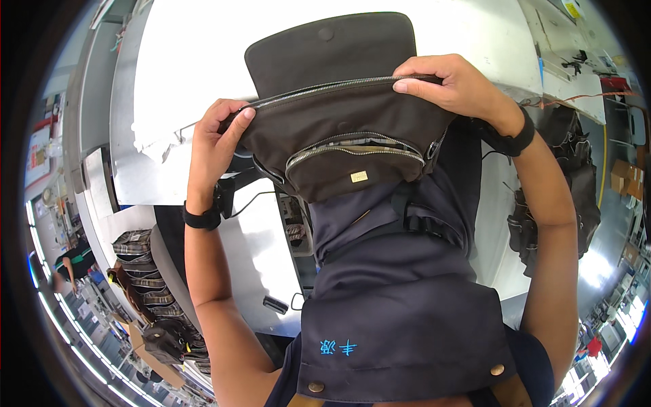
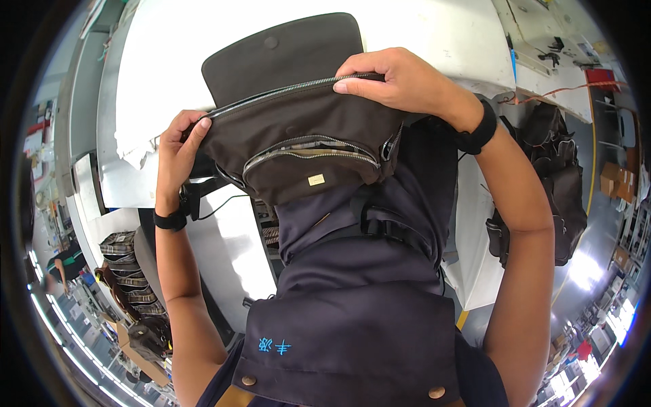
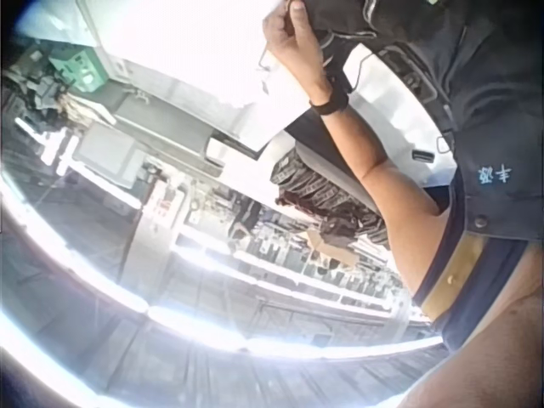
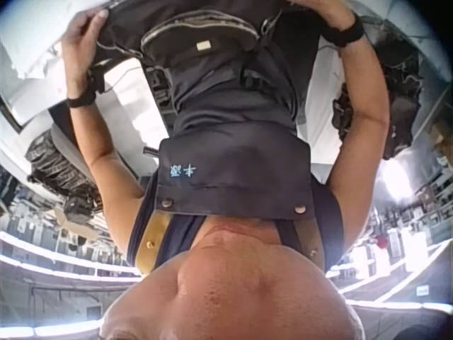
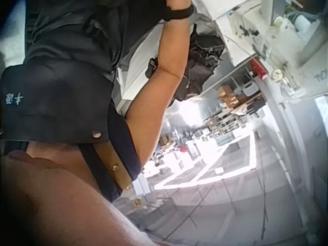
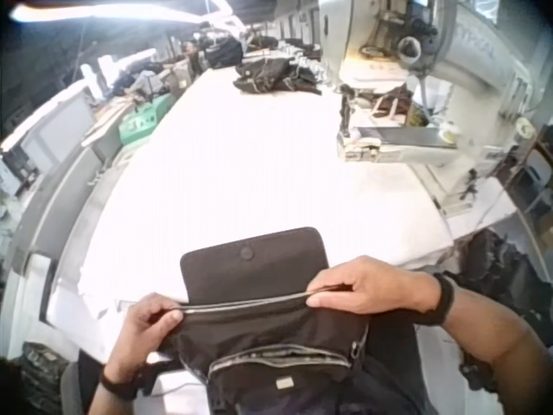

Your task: Sewing and inspecting a zipper and lining on a brown bag using a sewing machine.

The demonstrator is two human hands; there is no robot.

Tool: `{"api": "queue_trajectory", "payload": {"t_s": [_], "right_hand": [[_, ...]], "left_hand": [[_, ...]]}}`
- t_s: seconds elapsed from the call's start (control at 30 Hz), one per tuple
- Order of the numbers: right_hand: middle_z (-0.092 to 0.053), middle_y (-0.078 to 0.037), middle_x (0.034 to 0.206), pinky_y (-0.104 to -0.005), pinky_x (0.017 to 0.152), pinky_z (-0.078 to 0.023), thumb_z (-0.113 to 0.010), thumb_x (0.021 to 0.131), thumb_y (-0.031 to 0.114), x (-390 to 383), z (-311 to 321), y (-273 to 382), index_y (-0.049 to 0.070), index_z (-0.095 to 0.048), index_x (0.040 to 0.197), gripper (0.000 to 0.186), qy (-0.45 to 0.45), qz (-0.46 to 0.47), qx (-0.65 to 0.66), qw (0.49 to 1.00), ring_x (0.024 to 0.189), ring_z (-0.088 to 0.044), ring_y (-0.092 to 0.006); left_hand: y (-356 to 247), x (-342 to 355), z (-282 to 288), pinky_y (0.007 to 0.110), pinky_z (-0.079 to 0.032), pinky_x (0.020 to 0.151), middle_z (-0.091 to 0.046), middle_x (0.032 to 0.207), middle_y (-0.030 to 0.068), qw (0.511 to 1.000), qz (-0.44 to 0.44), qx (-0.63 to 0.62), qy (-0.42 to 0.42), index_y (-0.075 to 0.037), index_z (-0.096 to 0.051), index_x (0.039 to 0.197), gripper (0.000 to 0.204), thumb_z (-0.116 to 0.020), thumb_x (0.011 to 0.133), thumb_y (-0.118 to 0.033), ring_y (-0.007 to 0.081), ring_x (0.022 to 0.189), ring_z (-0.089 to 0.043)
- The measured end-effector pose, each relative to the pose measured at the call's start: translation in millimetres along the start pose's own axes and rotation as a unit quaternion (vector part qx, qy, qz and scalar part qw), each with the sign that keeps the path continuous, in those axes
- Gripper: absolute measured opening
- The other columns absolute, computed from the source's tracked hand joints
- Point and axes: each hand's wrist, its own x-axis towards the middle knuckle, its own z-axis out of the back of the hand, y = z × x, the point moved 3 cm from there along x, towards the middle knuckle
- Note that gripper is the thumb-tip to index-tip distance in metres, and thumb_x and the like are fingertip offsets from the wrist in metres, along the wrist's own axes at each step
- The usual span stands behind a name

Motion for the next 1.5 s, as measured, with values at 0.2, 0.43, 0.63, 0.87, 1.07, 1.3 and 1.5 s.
{"api": "queue_trajectory", "payload": {"t_s": [0.2,0.43,0.63,0.87,1.07,1.3,1.5], "right_hand": [[-0.075,-0.008,0.092,-0.0286,0.077,-0.052,-0.071,0.098,0.018,-1,-6,-4,-0.001,-0.075,0.103,0.020,-0.038,0.053,-0.016,0.998,0.083,-0.067,-0.0171],[-0.071,-0.008,0.087,-0.0296,0.075,-0.051,-0.072,0.097,0.016,-4,-1,4,0.000,-0.074,0.098,0.017,-0.041,0.070,-0.085,0.993,0.081,-0.065,-0.0202],[-0.069,-0.008,0.085,-0.0345,0.070,-0.052,-0.074,0.093,0.027,-2,7,20,0.007,-0.073,0.101,0.021,-0.221,0.141,-0.207,0.942,0.076,-0.066,-0.0249],[-0.068,-0.024,0.114,-0.0440,0.095,-0.051,-0.071,0.089,0.034,86,19,39,-0.004,-0.066,0.119,0.048,-0.176,0.257,-0.246,0.918,0.107,-0.064,-0.0406],[-0.068,-0.007,0.084,-0.0327,0.068,-0.051,-0.074,0.093,0.027,138,5,53,0.002,-0.070,0.109,0.030,0.107,0.084,-0.238,0.962,0.070,-0.063,-0.0200],[-0.074,-0.022,0.086,-0.0408,0.072,-0.054,-0.072,0.087,0.027,154,23,25,-0.004,-0.074,0.099,0.034,0.064,0.110,-0.153,0.980,0.075,-0.069,-0.0292],[-0.076,-0.016,0.088,-0.0387,0.076,-0.054,-0.070,0.092,0.032,151,18,16,-0.002,-0.076,0.104,0.037,0.051,0.055,-0.116,0.990,0.080,-0.070,-0.0251]], "left_hand": [[-14,-4,-9,0.023,-0.047,0.081,-0.068,0.092,0.0012,0.990,-0.120,0.064,0.024,0.000,-0.074,0.109,0.017,-0.074,0.097,-0.012,0.0088,0.087,-0.058],[6,5,-8,0.023,-0.048,0.083,-0.071,0.092,0.0001,0.999,-0.005,-0.028,0.032,0.000,-0.075,0.110,0.022,-0.075,0.098,-0.018,0.0076,0.088,-0.060],[5,5,-7,0.024,-0.049,0.085,-0.072,0.093,0.0010,0.998,-0.031,0.021,0.045,0.001,-0.075,0.110,0.024,-0.073,0.099,-0.020,0.0075,0.091,-0.062],[2,8,-12,0.021,-0.046,0.080,-0.068,0.091,-0.0032,0.999,0.012,0.007,0.049,0.002,-0.075,0.111,0.024,-0.072,0.100,-0.019,0.0057,0.085,-0.057],[-3,11,-4,0.021,-0.045,0.082,-0.066,0.095,-0.0041,0.994,0.050,-0.016,0.094,0.002,-0.073,0.117,0.028,-0.070,0.101,-0.020,0.0053,0.089,-0.056],[-4,35,-2,0.023,-0.049,0.083,-0.071,0.095,-0.0012,0.989,0.086,-0.028,0.118,0.004,-0.073,0.116,0.031,-0.072,0.099,-0.022,0.0070,0.091,-0.061],[-37,16,-16,0.028,-0.052,0.081,-0.072,0.092,0.0012,0.991,-0.029,0.043,0.125,0.000,-0.074,0.110,0.025,-0.077,0.094,-0.019,0.0110,0.085,-0.064]]}}
